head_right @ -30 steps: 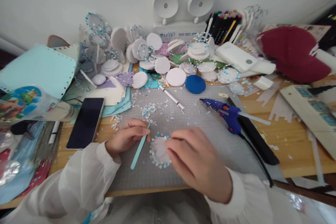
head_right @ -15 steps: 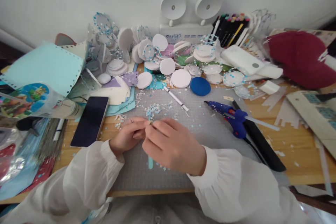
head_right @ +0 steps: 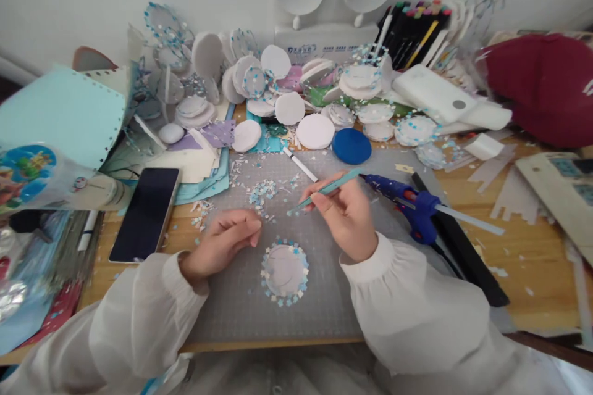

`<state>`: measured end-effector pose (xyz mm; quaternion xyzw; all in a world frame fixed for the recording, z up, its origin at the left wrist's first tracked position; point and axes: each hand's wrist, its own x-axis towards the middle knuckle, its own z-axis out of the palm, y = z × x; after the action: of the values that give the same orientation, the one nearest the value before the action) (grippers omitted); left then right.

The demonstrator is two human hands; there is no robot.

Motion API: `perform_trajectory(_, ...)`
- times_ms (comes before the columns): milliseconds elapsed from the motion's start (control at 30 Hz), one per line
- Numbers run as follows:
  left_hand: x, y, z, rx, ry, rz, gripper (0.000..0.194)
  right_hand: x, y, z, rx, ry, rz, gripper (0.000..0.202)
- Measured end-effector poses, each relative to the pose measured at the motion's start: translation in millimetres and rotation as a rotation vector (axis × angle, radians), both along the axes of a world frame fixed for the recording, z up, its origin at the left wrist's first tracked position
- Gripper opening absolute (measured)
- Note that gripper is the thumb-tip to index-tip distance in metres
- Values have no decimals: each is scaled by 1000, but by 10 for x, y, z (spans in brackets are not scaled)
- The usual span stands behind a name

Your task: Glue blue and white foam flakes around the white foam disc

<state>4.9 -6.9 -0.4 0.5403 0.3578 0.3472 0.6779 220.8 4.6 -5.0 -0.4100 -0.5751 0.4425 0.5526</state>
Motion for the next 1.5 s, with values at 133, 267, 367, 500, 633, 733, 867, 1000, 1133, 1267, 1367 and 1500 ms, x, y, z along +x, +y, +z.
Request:
perform_trajectory(133, 23, -60, 37, 267, 225, -65, 40, -31, -71, 46, -66, 57, 139, 15)
perform_trajectory(267, 60, -88, 48, 406, 316, -111, 28, -66, -129, 123, -73, 59, 220, 11)
perform_trajectory(367, 77, -77, 35, 512, 339, -194, 23, -85, -156, 137, -76, 37, 245, 9)
perform_trajectory(500, 74, -57, 14, 552, 324, -273, 25, -105, -178, 123, -57, 32, 285, 9)
perform_trajectory(633, 53, -57, 3, 477, 326, -274, 28, -115, -192, 113, -42, 5, 289, 9)
perform_trajectory(733, 43, -61, -2, 445, 326, -273, 29, -119, -203, 105, -37, -12, 283, 9)
perform_trajectory(867, 39, -57, -4, 438, 307, -271, 29, -122, -217, 87, -23, -38, 275, 9)
perform_trajectory(1000, 30, -55, -3, 429, 310, -277, 30, -121, -224, 73, -25, -45, 266, 7)
perform_trajectory(1133, 27, -53, 2, 431, 306, -284, 30, -120, -222, 61, -32, -43, 264, 6)
perform_trajectory(1267, 44, -49, 22, 447, 293, -283, 30, -120, -216, 57, -28, -49, 269, 6)
perform_trajectory(1367, 49, -50, 30, 440, 301, -284, 30, -125, -210, 68, -35, -63, 269, 8)
perform_trajectory(1500, 43, -53, 18, 433, 303, -280, 30, -137, -203, 83, -40, -55, 261, 11)
